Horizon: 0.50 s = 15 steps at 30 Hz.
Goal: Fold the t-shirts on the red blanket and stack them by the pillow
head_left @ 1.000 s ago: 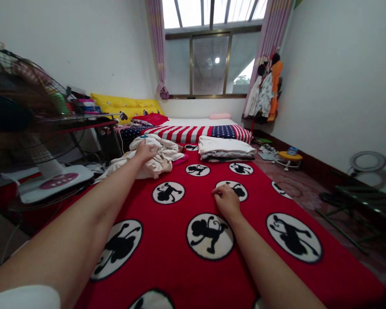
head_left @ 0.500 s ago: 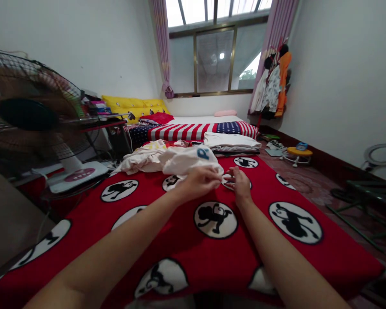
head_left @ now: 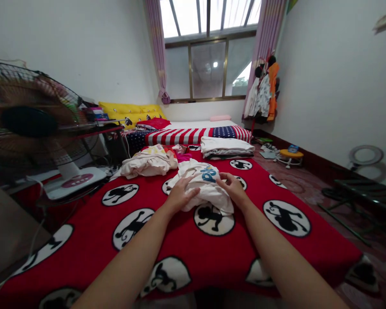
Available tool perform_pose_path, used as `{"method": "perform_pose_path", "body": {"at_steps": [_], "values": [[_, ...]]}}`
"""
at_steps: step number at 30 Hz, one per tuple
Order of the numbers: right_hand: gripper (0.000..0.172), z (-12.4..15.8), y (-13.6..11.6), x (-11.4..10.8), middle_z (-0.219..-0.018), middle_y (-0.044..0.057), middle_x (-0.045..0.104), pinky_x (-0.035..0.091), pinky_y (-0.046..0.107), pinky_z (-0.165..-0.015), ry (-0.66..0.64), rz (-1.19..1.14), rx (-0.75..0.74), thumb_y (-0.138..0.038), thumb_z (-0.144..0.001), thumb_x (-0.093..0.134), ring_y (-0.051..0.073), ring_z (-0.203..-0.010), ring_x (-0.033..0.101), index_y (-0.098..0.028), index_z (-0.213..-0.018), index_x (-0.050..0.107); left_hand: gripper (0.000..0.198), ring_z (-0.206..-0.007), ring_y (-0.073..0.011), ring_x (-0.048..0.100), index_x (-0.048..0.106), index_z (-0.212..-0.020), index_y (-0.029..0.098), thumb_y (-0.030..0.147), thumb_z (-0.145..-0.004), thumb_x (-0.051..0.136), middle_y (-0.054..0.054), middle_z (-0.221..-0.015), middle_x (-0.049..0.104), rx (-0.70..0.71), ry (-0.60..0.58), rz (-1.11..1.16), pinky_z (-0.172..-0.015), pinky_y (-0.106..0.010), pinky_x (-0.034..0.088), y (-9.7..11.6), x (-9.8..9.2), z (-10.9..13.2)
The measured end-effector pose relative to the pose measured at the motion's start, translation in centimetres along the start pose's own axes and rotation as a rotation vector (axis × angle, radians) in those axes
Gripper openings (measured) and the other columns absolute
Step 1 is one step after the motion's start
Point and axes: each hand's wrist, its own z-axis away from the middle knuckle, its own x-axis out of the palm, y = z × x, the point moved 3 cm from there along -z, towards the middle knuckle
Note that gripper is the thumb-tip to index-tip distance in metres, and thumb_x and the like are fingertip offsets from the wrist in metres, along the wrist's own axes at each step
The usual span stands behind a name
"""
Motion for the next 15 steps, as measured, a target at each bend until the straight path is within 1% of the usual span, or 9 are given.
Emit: {"method": "perform_pose_path", "body": {"at_steps": [2,3,5,7,8,10,13,15], "values": [[0.057,0.0,0.3,0.0,-0.106,0.011,0.068,0.051,0.030,-0.069,-0.058,0.070,-0.008,-0.049,-0.071,0.070,0.016,-0.075,0.063,-0.015,-0.116,0.061,0.051,-0.116,-0.0301,0.056,0.064,-0.121,0.018,0.049,-0.081,0.062,-0.013,-0.123,0.063,-0.050,-0.031,0.026,-0.102,-0.044,0.040,-0.9,0.4,0.2],[0.059,0.0,0.5,0.0,-0.109,0.011,0.067,0.051,0.030,-0.068,-0.084,0.100,-0.008,-0.048,-0.071,0.070,0.016,-0.074,0.063,-0.015,-0.120,0.059,0.046,-0.110,-0.0298,0.058,0.068,-0.114,0.019,0.048,-0.078,0.065,-0.012,-0.116,0.066,-0.065,-0.029,0.055,-0.099,-0.043,0.042,-1.0,0.5,0.2],[0.061,0.0,0.6,0.0,-0.112,0.011,0.066,0.051,0.029,-0.067,-0.121,0.135,-0.007,-0.045,-0.070,0.071,0.016,-0.075,0.063,-0.016,-0.122,0.058,0.032,-0.096,-0.0272,0.062,0.074,-0.093,0.021,0.042,-0.070,0.072,-0.007,-0.097,0.071,-0.099,0.006,0.158,-0.092,-0.039,0.045,-1.1,0.5,0.2],[0.058,0.2,0.5,0.0,-0.111,0.010,0.066,0.051,0.029,-0.067,-0.128,0.151,-0.010,-0.044,-0.070,0.072,0.016,-0.076,0.062,-0.017,-0.119,0.060,0.018,-0.082,-0.0233,0.062,0.074,-0.078,0.021,0.035,-0.067,0.073,-0.003,-0.080,0.071,-0.146,0.067,0.273,-0.083,-0.035,0.047,-1.2,0.4,0.1],[0.055,0.3,0.2,-0.1,-0.110,0.010,0.067,0.050,0.028,-0.066,-0.122,0.152,-0.016,-0.044,-0.071,0.071,0.015,-0.075,0.062,-0.016,-0.117,0.061,0.016,-0.079,-0.0218,0.061,0.074,-0.076,0.020,0.033,-0.067,0.071,-0.002,-0.076,0.070,-0.177,0.118,0.326,-0.080,-0.033,0.047,-1.4,0.2,0.0],[0.048,0.4,-0.4,0.0,-0.105,0.009,0.068,0.050,0.029,-0.067,-0.107,0.155,-0.043,-0.045,-0.073,0.068,0.014,-0.072,0.061,-0.016,-0.112,0.063,0.017,-0.077,-0.0201,0.061,0.073,-0.079,0.018,0.033,-0.071,0.067,-0.002,-0.075,0.069,-0.246,0.255,0.415,-0.075,-0.030,0.048,-2.2,-0.5,-0.3],[0.045,0.7,-1.1,0.2,-0.101,0.007,0.069,0.050,0.029,-0.067,-0.125,0.145,-0.071,-0.045,-0.074,0.066,0.014,-0.070,0.059,-0.017,-0.110,0.064,0.024,-0.075,-0.0183,0.061,0.069,-0.087,0.015,0.034,-0.075,0.060,-0.003,-0.077,0.067,-0.390,0.508,0.572,-0.069,-0.028,0.049,-4.7,-2.0,-0.5],[0.046,1.0,-1.3,0.5,-0.102,0.007,0.069,0.051,0.029,-0.066,-0.168,0.125,-0.058,-0.045,-0.074,0.066,0.014,-0.071,0.059,-0.018,-0.110,0.063,0.027,-0.071,-0.0167,0.061,0.065,-0.092,0.014,0.034,-0.079,0.053,-0.003,-0.077,0.065,-0.479,0.639,0.654,-0.065,-0.027,0.049,-6.4,-3.1,-0.4]]}}
